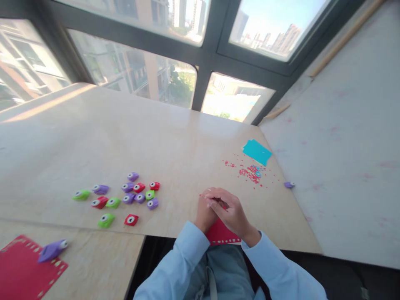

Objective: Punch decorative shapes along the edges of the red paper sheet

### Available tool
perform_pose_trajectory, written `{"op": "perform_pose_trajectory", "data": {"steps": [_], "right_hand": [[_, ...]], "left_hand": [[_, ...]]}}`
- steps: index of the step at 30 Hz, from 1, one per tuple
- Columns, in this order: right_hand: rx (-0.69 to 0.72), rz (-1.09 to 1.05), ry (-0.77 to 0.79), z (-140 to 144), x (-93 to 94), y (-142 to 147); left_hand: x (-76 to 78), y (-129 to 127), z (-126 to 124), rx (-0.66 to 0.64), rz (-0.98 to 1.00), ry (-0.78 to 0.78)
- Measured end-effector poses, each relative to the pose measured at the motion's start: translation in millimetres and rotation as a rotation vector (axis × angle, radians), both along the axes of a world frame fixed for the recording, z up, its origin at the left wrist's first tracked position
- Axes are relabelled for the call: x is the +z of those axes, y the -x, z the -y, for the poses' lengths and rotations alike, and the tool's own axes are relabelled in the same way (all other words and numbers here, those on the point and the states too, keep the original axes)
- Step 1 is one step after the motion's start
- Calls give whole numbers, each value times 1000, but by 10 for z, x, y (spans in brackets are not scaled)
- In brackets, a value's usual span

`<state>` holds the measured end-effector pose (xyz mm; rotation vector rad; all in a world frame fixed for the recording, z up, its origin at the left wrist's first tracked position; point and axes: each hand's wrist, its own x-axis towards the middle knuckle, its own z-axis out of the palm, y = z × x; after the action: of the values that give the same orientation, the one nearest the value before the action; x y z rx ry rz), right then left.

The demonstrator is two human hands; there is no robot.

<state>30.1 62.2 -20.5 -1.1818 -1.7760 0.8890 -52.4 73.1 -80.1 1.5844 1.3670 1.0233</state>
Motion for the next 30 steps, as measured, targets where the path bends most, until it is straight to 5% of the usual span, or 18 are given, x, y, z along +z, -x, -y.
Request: {"op": "perform_pose_trajectory", "data": {"steps": [5, 9, 14, 22, 30], "right_hand": [[-432, -63, 168, -184, -226, -1059], [-845, 248, 248, -308, -398, -1981], [-1004, 425, 325, -389, -417, -2732], [-1001, 587, 388, -534, -512, -3006], [-865, 661, 196, -378, -518, -2936]], "left_hand": [[-26, 78, -148, -53, 41, -61], [-36, 75, -136, -32, 41, -62], [-34, 86, -149, -20, 27, -58], [-1, 83, -153, -5, 4, -44], [-14, 91, -146, -9, 5, -25]]}}
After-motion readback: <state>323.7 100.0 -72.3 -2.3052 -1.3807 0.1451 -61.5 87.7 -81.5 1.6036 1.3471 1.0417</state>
